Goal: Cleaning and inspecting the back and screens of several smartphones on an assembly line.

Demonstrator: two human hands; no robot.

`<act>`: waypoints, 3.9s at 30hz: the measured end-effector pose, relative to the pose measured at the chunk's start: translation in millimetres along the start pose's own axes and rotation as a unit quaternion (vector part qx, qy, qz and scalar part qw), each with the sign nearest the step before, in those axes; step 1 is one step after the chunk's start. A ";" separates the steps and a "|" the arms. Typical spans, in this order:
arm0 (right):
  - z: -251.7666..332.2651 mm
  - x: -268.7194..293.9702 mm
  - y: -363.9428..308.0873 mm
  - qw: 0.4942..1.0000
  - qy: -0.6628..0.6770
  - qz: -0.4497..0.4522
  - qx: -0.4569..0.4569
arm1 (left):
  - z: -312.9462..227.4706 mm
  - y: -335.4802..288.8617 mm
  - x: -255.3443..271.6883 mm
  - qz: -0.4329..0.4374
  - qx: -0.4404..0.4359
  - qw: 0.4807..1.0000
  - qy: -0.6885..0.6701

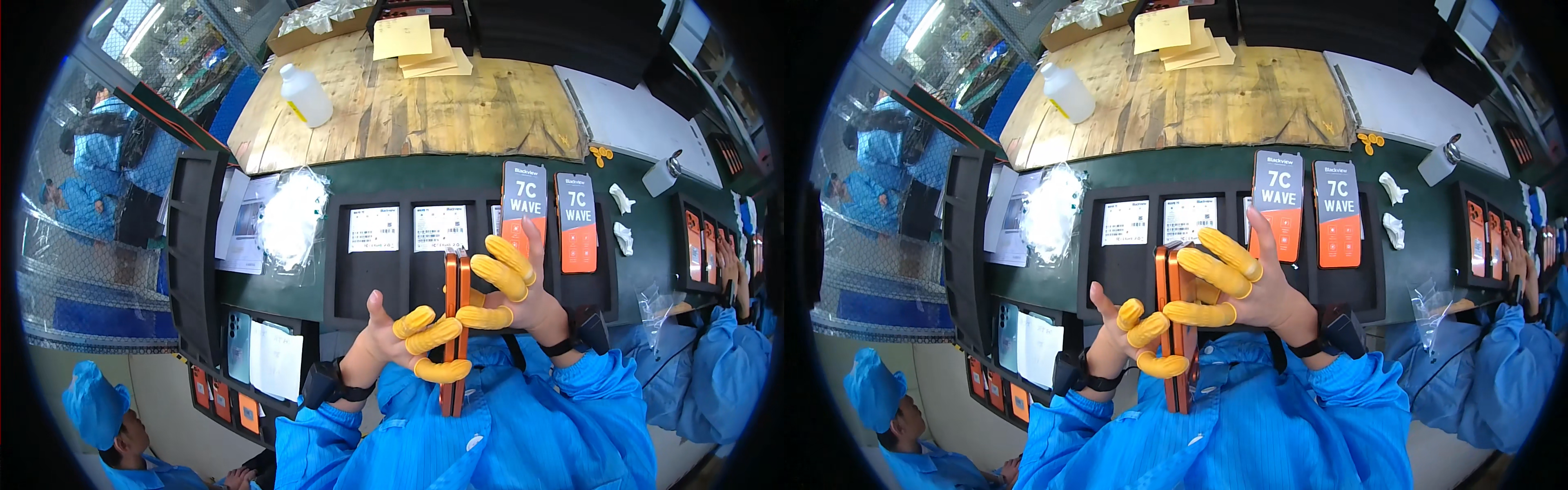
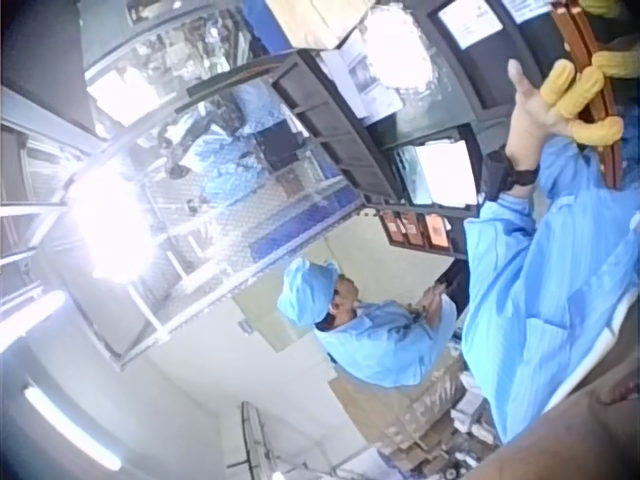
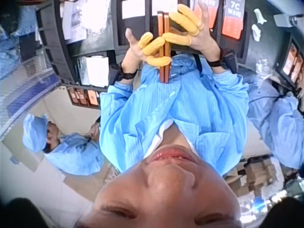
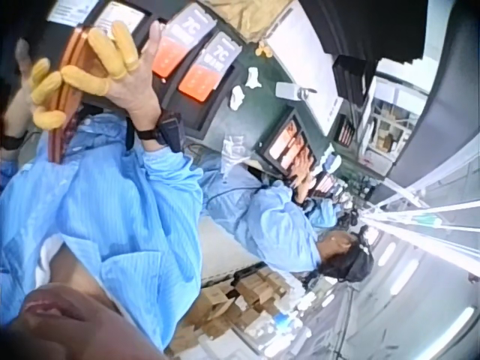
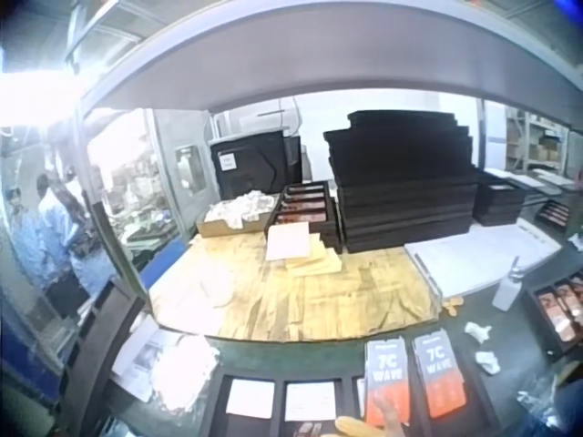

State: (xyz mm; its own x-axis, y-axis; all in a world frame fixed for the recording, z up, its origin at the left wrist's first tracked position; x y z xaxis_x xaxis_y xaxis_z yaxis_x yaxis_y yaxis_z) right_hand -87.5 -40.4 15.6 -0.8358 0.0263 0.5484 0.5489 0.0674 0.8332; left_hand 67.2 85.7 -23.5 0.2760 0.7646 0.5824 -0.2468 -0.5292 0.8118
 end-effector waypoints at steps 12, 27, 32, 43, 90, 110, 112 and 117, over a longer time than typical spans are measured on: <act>-14.1 1.8 1.3 0.977 0.137 0.088 -0.137 | 4.3 59.8 10.5 0.064 0.292 0.887 -0.352; -8.0 10.3 7.1 0.937 0.191 -0.046 -0.288 | 25.2 51.8 -29.3 0.022 0.625 0.226 -0.747; -13.7 8.9 20.9 0.933 0.184 -0.077 -0.301 | 11.8 67.0 -28.3 0.001 0.610 0.125 -0.782; -15.4 3.1 36.2 0.934 0.190 -0.091 -0.288 | 5.4 64.1 -32.8 -0.077 0.554 0.018 -0.829; -16.5 -7.9 35.0 0.940 0.198 -0.081 -0.265 | 2.7 58.6 -35.4 -0.130 0.488 0.000 -0.863; 9.9 -6.1 39.9 0.769 0.467 0.156 -0.407 | 45.7 29.3 2.4 0.120 0.641 0.513 -0.557; 17.9 -17.5 32.3 0.757 0.480 0.154 -0.416 | 51.8 26.3 9.8 0.182 0.641 0.560 -0.492; 26.5 -20.1 1.2 0.681 0.517 -0.034 -0.517 | 61.7 33.6 21.5 0.232 0.607 0.547 -0.528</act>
State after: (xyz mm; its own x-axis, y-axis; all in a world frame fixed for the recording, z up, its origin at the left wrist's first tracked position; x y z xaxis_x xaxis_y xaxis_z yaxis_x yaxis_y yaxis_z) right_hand -70.4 -14.4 3.7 -0.6962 -0.6944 -0.1821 0.6733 -0.7196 0.1697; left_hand 122.1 61.6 18.8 0.9859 0.1454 -0.0832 0.1039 -0.9205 -0.3767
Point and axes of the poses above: each hand's wrist, its own y-axis towards the middle knuckle, its own x-axis out of the back of the hand, z = x × y, the point moved 2 cm from there along y, towards the middle knuckle, and after that the axes turned 11 degrees about x, right-handed, at the moved point
